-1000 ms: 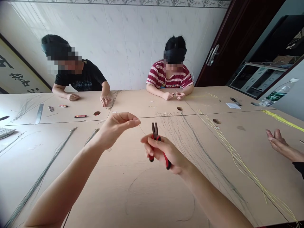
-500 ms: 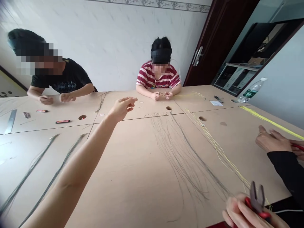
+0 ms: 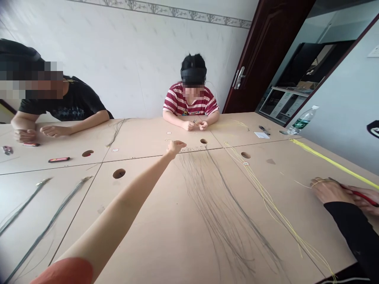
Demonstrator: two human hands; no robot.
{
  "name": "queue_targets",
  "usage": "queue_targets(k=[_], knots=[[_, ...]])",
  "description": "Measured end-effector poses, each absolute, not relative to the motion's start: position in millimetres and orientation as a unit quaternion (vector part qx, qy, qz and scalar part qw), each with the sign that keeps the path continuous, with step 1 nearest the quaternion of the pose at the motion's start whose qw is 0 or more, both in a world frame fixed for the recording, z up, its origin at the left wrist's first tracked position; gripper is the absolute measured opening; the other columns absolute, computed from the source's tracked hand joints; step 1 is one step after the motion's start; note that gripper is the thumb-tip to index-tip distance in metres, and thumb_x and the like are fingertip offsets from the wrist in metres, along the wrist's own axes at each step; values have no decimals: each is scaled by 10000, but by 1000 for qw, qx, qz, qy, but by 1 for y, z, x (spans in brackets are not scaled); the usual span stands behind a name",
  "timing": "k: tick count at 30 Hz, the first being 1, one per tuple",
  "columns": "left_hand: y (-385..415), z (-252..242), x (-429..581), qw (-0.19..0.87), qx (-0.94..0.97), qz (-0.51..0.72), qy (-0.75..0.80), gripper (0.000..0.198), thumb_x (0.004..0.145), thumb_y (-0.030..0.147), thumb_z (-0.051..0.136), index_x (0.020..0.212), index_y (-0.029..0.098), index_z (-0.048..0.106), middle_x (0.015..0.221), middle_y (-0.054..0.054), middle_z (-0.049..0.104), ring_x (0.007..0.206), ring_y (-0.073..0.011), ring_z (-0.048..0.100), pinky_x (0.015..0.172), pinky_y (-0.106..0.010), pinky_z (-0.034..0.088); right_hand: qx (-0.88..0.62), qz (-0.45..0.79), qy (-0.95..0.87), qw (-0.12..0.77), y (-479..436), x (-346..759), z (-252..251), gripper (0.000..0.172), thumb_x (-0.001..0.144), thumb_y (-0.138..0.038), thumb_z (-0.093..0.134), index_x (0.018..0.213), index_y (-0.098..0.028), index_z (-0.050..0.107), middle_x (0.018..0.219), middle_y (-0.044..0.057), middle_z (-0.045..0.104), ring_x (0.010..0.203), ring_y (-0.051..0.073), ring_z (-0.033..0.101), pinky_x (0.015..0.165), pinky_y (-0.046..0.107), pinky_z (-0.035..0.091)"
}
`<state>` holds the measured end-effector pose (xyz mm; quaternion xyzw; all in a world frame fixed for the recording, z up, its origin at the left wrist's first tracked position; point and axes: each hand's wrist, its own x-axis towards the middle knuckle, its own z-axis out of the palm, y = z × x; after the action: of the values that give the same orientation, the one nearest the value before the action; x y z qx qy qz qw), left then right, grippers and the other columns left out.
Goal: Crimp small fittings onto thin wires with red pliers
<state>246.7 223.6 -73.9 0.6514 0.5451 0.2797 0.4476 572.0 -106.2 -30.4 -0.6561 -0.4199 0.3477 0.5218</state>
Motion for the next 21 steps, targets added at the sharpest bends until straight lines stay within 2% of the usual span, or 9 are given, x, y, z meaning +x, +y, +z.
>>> queue_targets(k=[4,7,10,12,16,21], knots=[[239,-95,261,385,680,247,574,326,929,327,575,1214,169,583,1250,-107,590,1066,-229,606,897,-447,526,-722,153,-482,472,-104,589,-45,320,791,-674,535,684,-394,645,783,47,696,829,371,698,336,409,395],[249,-106,273,346,698,230,583,333,928,330,575,1220,168,580,1255,-108,586,1072,-232,603,900,-451,524,-729,116,-488,465,-103,594,-52,252,809,-647,511,835,-450,665,966,14,724,947,383,686,369,426,452],[257,-112,285,318,713,220,585,336,928,333,575,1221,167,579,1252,-108,588,1072,-232,604,900,-453,524,-739,28,-514,435,-99,595,-56,316,887,-584,389,925,-453,673,1074,12,710,1013,350,673,420,425,494],[261,-115,293,301,722,216,584,336,929,333,574,1222,169,578,1255,-108,586,1075,-233,603,903,-454,522,-741,-27,-532,408,-96,596,-59,298,888,-555,389,926,-479,674,1089,3,715,1004,328,679,422,435,498],[265,-122,304,274,732,203,589,337,929,334,574,1223,170,578,1262,-109,583,1082,-235,599,909,-457,519,-743,-54,-542,390,-88,602,-59,231,847,-542,444,879,-516,672,1021,-9,739,1000,328,678,391,447,453],[270,-131,309,250,737,188,599,334,929,333,573,1222,172,579,1263,-109,582,1081,-234,599,909,-456,519,-756,-91,-507,404,-74,613,-56,317,789,-601,449,954,-461,681,982,94,728,970,327,686,397,466,434]])
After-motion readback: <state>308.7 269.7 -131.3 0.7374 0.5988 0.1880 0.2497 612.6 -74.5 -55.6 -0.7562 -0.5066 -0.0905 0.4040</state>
